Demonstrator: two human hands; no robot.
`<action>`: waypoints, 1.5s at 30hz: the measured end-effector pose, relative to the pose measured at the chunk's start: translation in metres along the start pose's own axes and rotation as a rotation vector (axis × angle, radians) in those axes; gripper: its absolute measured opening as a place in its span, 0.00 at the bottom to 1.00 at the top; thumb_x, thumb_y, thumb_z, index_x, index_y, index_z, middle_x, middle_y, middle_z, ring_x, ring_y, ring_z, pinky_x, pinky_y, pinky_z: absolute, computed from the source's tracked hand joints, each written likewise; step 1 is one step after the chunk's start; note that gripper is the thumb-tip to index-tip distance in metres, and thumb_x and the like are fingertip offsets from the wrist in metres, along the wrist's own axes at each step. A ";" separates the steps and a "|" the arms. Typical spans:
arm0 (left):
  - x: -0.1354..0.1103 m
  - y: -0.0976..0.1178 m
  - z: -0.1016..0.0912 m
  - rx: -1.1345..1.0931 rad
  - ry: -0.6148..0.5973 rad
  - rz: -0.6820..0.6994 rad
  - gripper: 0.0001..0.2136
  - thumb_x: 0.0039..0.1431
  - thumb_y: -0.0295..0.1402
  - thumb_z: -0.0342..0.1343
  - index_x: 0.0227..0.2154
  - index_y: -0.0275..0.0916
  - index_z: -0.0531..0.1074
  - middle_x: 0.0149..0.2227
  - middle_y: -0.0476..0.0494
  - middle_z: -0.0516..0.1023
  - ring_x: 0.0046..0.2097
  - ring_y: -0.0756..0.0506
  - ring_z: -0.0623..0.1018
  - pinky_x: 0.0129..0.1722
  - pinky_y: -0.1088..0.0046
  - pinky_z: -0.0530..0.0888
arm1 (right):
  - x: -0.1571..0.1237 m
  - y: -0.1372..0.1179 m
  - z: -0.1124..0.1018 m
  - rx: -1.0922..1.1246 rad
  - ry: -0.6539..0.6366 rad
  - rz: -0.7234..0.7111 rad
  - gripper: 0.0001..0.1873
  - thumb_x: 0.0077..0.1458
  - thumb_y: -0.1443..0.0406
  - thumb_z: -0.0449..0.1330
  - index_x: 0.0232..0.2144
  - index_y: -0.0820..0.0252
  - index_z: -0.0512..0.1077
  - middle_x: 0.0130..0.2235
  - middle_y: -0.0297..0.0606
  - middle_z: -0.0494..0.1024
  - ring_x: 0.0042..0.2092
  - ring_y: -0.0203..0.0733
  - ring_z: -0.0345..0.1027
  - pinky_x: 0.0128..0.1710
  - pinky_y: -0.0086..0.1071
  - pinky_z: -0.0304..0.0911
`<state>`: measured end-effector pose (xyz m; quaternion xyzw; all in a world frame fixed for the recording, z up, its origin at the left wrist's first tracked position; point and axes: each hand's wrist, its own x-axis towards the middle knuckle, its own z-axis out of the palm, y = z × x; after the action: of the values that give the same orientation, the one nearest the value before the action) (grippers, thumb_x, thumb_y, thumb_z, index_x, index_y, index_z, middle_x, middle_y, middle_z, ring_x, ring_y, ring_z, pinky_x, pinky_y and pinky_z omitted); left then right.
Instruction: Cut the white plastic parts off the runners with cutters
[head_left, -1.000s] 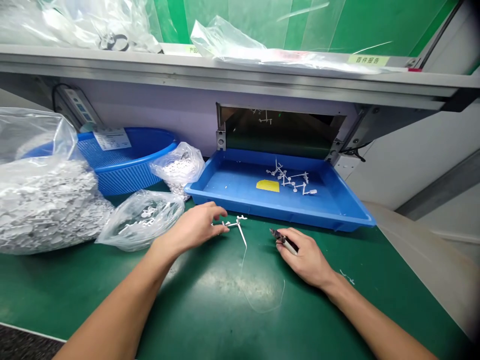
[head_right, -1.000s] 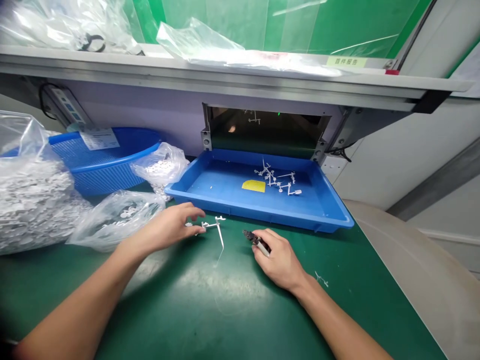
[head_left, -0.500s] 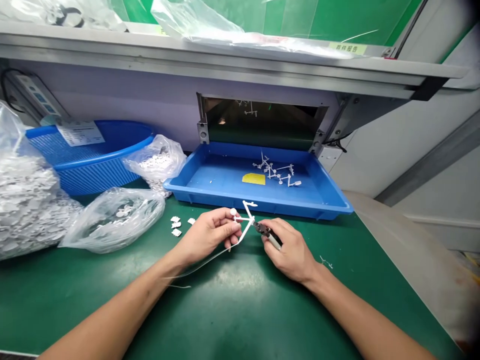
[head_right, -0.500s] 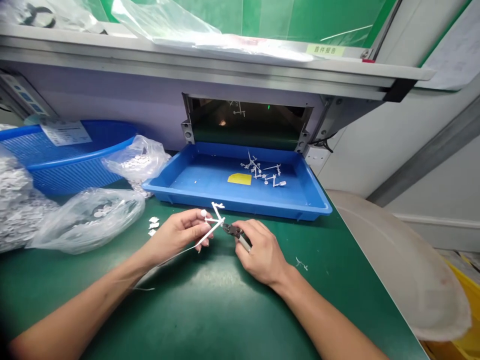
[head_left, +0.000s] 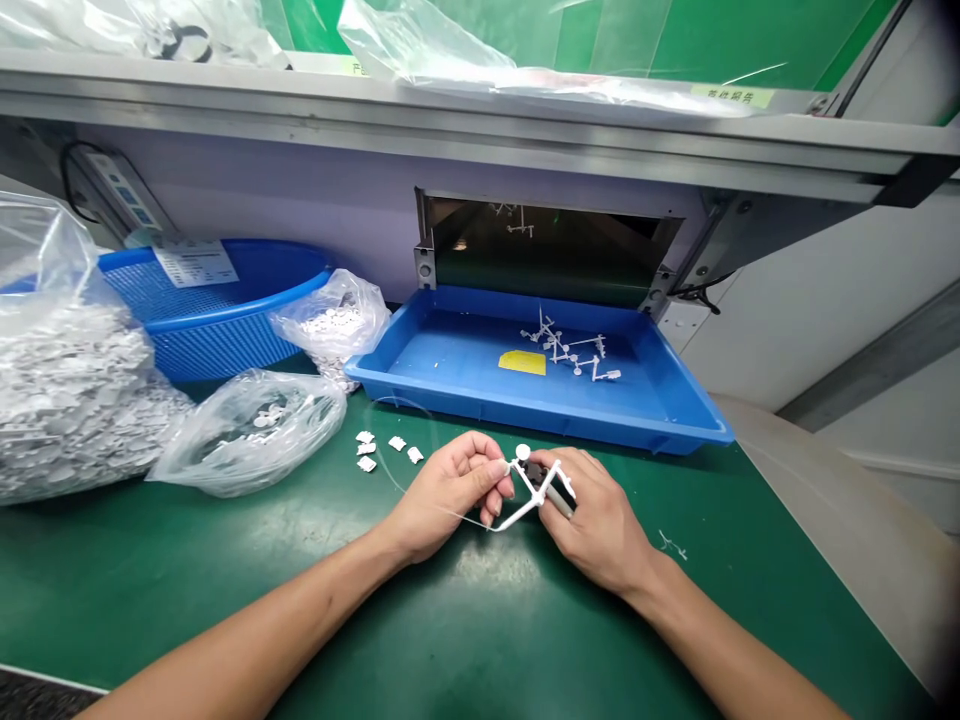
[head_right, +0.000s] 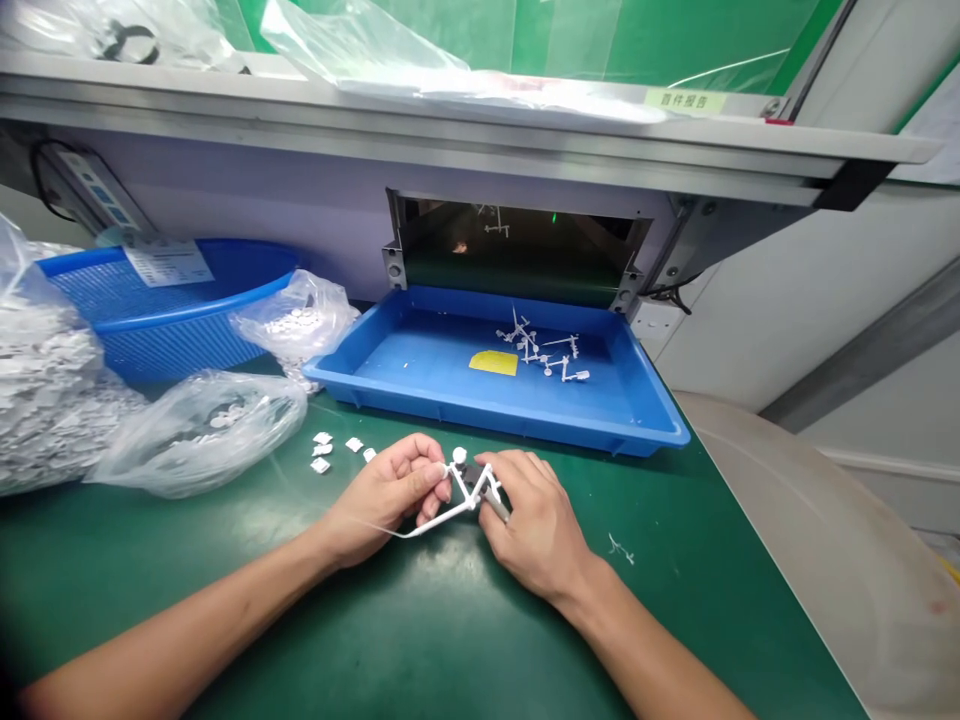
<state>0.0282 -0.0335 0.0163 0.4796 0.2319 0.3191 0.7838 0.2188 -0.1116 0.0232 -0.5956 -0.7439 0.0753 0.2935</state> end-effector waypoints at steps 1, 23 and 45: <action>0.000 -0.001 0.000 -0.020 -0.006 -0.001 0.14 0.60 0.38 0.61 0.36 0.35 0.63 0.28 0.48 0.74 0.24 0.55 0.70 0.22 0.83 0.68 | 0.000 0.001 0.000 0.001 -0.003 -0.004 0.21 0.54 0.71 0.55 0.50 0.54 0.67 0.47 0.39 0.74 0.48 0.47 0.66 0.50 0.43 0.62; 0.005 -0.005 -0.001 -0.167 0.027 -0.037 0.14 0.60 0.38 0.61 0.34 0.35 0.63 0.27 0.49 0.71 0.21 0.56 0.67 0.19 0.83 0.63 | -0.001 0.003 0.005 -0.016 -0.048 0.068 0.19 0.54 0.72 0.55 0.48 0.54 0.68 0.43 0.37 0.73 0.44 0.45 0.65 0.46 0.39 0.61; 0.009 -0.011 -0.003 -0.187 0.020 -0.073 0.11 0.62 0.36 0.59 0.35 0.35 0.63 0.27 0.49 0.70 0.22 0.56 0.66 0.20 0.83 0.66 | 0.001 0.004 0.005 0.023 -0.129 0.159 0.12 0.56 0.69 0.54 0.42 0.52 0.71 0.35 0.33 0.72 0.37 0.41 0.66 0.38 0.33 0.60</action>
<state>0.0351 -0.0288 0.0050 0.3924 0.2264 0.3153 0.8339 0.2195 -0.1081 0.0179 -0.6434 -0.7106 0.1454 0.2449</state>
